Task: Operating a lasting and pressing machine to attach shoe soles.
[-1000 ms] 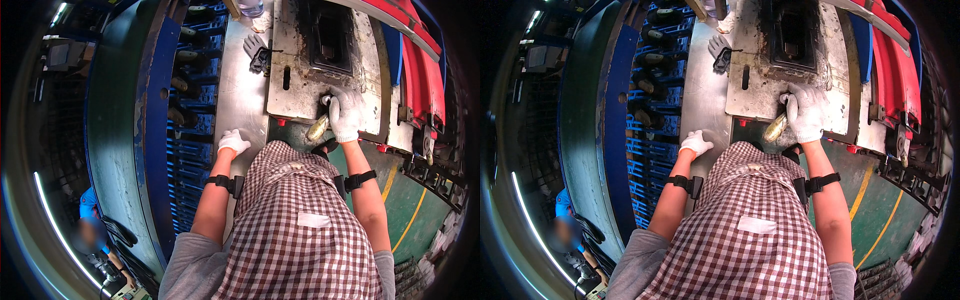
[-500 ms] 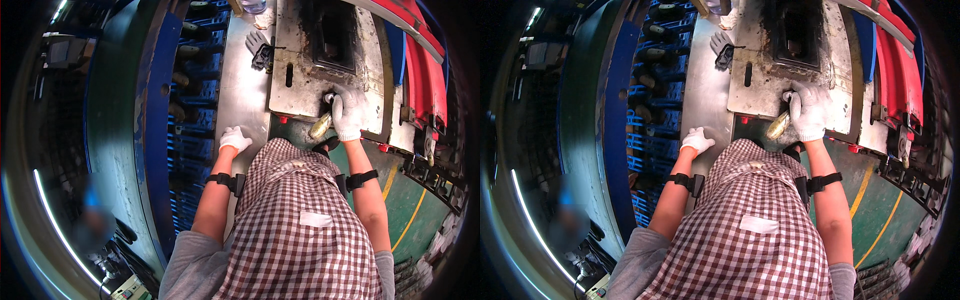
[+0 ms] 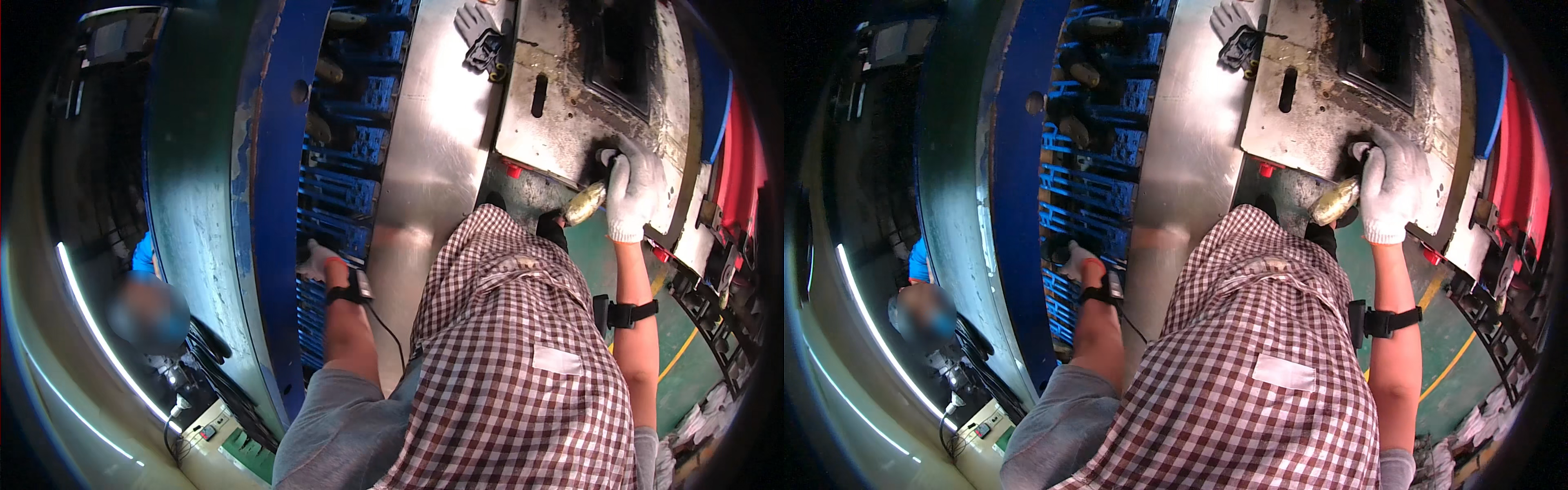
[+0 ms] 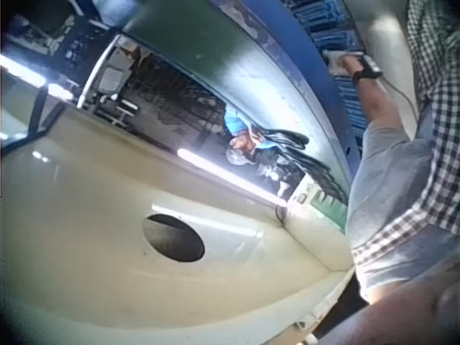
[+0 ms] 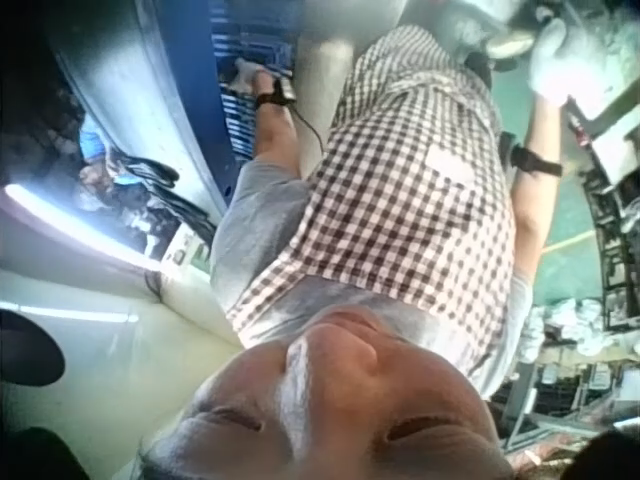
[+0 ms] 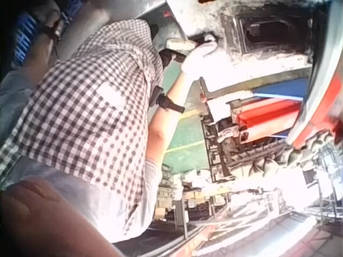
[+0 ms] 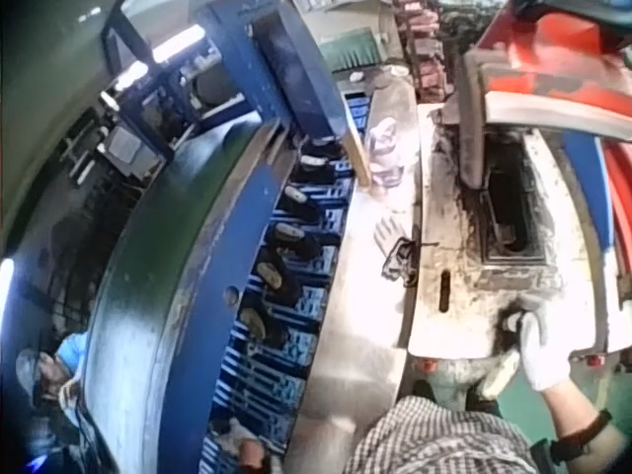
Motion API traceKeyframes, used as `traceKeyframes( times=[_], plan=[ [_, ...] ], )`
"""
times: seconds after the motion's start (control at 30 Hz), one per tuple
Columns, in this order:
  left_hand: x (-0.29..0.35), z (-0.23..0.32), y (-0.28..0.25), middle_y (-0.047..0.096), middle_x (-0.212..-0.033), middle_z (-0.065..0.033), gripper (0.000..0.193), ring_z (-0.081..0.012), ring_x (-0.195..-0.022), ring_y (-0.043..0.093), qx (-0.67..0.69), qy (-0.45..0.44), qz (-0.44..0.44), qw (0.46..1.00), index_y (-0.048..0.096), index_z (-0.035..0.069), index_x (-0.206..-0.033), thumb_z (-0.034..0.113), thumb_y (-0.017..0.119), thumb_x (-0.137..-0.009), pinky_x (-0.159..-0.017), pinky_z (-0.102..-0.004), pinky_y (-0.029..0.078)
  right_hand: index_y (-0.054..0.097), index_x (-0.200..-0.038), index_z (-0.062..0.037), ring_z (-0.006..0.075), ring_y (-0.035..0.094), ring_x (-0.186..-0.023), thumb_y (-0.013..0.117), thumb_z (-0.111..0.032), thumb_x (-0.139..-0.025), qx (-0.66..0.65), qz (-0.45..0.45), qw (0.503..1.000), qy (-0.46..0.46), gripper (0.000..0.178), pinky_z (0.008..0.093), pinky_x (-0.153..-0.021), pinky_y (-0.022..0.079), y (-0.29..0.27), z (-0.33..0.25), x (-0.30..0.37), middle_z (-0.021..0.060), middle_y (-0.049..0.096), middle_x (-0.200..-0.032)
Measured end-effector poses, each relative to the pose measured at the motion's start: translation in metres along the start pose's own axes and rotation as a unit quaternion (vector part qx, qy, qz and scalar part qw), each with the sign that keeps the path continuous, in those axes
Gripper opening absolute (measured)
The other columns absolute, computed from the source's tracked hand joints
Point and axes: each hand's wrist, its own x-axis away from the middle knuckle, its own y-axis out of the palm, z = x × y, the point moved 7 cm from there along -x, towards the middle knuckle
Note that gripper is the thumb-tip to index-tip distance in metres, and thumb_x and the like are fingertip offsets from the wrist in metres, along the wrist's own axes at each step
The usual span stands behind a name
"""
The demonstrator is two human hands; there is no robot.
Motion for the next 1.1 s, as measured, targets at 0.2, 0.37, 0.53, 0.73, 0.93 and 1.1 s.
traceKeyframes(
  times=[0.2,0.37,0.53,0.73,0.93,1.1],
  plan=[
    [-0.154,-0.054,0.111,0.071,-0.131,-0.0208,0.055,-0.0403,-0.115,0.070,0.269,-0.170,-0.449,0.835,0.068,0.002,-0.132,0.047,0.062,-0.101,-0.102,-0.0544,0.057,0.074,-0.114,-0.0024,0.0341,0.069,-0.105,0.062,-0.002,-0.093,-0.016,-0.059,0.998,0.020,0.025,0.0432,-0.100,0.050,0.015,0.006,-0.001,0.0164,0.074,-0.109],
    [-0.160,-0.072,0.109,0.076,-0.119,-0.0065,0.045,-0.0318,-0.105,0.072,0.208,-0.183,-0.493,0.825,0.074,0.012,-0.121,0.050,0.062,-0.098,-0.091,-0.0485,0.058,0.073,-0.112,-0.0016,0.0341,0.069,-0.105,0.062,-0.005,-0.094,0.004,-0.052,0.999,-0.011,0.021,0.0440,-0.100,0.050,0.015,0.005,-0.002,0.0161,0.074,-0.111],
    [-0.058,-0.066,0.058,0.073,-0.122,-0.0032,0.045,-0.0218,-0.108,0.070,0.340,-0.149,-0.465,0.804,0.071,0.015,-0.121,0.047,0.076,-0.091,-0.090,-0.0399,0.056,0.073,-0.112,-0.0016,0.0321,0.067,-0.102,0.057,-0.004,-0.095,-0.005,-0.088,0.996,0.026,0.024,0.0435,-0.097,0.049,0.003,0.006,-0.006,0.0152,0.073,-0.110],
    [0.129,-0.022,-0.012,0.062,-0.146,-0.0111,0.062,-0.0316,-0.131,0.060,0.356,-0.130,-0.608,0.698,0.056,0.008,-0.147,0.039,0.069,-0.095,-0.113,-0.0520,0.049,0.073,-0.105,-0.0079,0.0320,0.066,-0.103,0.066,-0.010,-0.087,-0.095,-0.031,0.995,0.015,0.019,0.0451,-0.097,0.049,-0.001,-0.005,-0.011,0.0102,0.072,-0.104],
    [0.353,0.093,-0.039,0.044,-0.162,-0.0197,0.085,-0.0383,-0.147,0.046,0.221,0.041,-0.882,0.414,0.033,-0.002,-0.161,0.032,0.067,-0.091,-0.126,-0.0515,0.034,0.044,-0.156,-0.0020,0.0433,0.046,-0.145,0.077,-0.025,-0.087,-0.365,-0.312,0.877,-0.012,0.079,0.0456,-0.121,0.037,0.021,-0.093,-0.007,0.0280,0.050,-0.153],
    [0.488,0.201,-0.084,0.036,-0.166,-0.0160,0.086,-0.0323,-0.152,0.038,0.197,0.376,-0.807,0.410,0.024,0.001,-0.165,0.026,0.071,-0.098,-0.126,-0.0439,0.032,0.038,-0.159,0.0024,0.0358,0.034,-0.155,0.079,-0.028,-0.084,-0.576,-0.137,0.769,0.240,0.091,0.0415,-0.128,0.027,0.023,-0.031,-0.049,0.0275,0.039,-0.163]
  ],
)
